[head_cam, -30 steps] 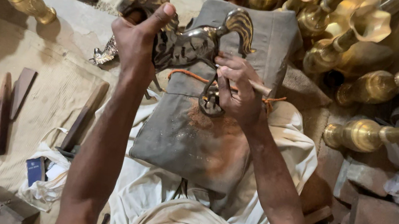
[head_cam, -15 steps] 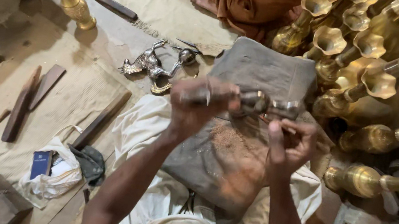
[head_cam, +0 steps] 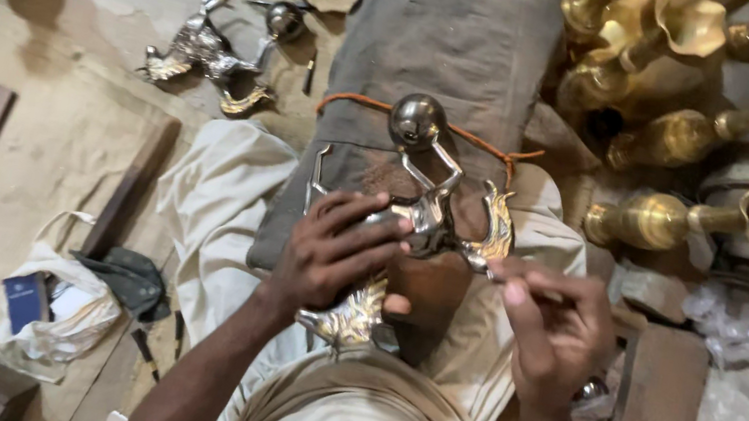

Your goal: The person sits on the floor and finishes silver-toned metal horse figurines, holding each figure against a cloth sandbag and working its surface with a small hand tool. They reposition and turn the figurines to work different areas, with brass candlesticks and other figurines around the workspace.

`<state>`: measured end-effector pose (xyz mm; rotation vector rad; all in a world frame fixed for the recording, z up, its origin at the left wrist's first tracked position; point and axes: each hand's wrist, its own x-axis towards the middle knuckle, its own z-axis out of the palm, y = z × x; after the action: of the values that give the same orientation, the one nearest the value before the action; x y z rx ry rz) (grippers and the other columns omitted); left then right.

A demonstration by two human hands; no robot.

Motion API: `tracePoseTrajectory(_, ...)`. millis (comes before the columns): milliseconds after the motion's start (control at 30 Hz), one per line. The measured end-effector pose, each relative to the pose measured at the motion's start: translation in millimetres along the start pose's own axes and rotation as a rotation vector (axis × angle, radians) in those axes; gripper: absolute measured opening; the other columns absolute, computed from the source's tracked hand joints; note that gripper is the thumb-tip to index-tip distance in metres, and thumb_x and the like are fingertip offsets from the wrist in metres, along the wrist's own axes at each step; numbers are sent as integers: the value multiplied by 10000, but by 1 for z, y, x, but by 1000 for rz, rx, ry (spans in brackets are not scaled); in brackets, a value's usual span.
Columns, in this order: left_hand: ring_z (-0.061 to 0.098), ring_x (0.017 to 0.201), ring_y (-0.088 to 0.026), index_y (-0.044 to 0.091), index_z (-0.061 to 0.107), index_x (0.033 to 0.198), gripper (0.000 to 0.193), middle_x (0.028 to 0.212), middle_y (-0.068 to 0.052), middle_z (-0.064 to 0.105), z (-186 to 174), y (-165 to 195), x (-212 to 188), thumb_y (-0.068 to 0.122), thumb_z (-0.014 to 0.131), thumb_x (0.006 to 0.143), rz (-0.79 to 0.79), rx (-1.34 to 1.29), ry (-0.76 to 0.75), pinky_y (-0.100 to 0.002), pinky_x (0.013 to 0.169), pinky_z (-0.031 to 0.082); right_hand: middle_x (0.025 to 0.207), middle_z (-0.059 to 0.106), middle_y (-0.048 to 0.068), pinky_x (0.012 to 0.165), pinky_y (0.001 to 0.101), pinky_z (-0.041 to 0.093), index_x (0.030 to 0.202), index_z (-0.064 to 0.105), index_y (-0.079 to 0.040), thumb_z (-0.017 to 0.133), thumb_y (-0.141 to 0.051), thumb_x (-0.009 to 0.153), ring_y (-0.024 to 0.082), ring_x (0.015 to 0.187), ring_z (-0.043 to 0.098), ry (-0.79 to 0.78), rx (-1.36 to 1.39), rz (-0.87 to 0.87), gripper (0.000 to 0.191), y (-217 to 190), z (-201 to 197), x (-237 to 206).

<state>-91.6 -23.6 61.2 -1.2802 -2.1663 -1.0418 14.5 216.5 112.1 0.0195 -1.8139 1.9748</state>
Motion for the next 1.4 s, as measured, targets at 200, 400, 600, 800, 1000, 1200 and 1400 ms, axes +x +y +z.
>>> tracePoseTrajectory(200,591,1334,-317,137,718,1274,413,1400,-15,661,26,18,-22,402,748,958,2,43,-1,-493,1089,465,1090,736,134,892,262,579,1080,583,7,671,-18,1007,130,1001,707,-47,-457,202,117,17,15,27)
tracePoseTrajectory(400,575,1348,-292,155,722,1300,417,1419,18,650,40,18,-33,418,758,978,9,70,-3,-468,1092,469,1014,736,104,815,244,568,1066,609,9,694,-60,1019,85,905,672,47,-551,260,120,39,30,36)
tracePoseTrajectory(600,568,1358,-281,170,724,1316,418,1443,33,637,43,17,-38,430,752,990,-6,70,-21,-459,1094,465,1057,745,100,862,252,596,1084,579,4,680,-75,1041,102,970,709,73,-570,144,135,48,40,40)
tracePoseTrajectory(800,560,1359,-277,189,729,1316,428,1455,49,627,46,17,-39,464,752,990,-12,74,-13,-455,1094,466,1020,768,123,816,270,601,1070,585,15,700,-82,1036,125,915,729,95,-712,118,155,50,44,39)
tracePoseTrajectory(1000,556,1359,-281,181,730,1319,427,1460,42,624,47,15,-40,463,766,1000,-1,80,-10,-454,1089,474,961,770,115,778,269,601,1043,597,14,698,-68,1029,124,877,751,58,-818,112,131,47,46,41)
tracePoseTrajectory(1200,554,1365,-284,186,732,1323,429,1464,44,619,47,15,-41,464,762,997,0,80,-1,-458,1095,475,950,765,102,774,257,591,1042,601,13,693,-53,1026,98,879,726,37,-766,177,115,40,45,40)
tracePoseTrajectory(1400,551,1366,-283,184,733,1319,426,1462,47,622,48,15,-42,461,759,996,-8,80,-2,-461,1095,474,893,738,84,744,243,561,1032,617,13,719,-52,998,70,851,677,-32,-768,228,126,34,38,40)
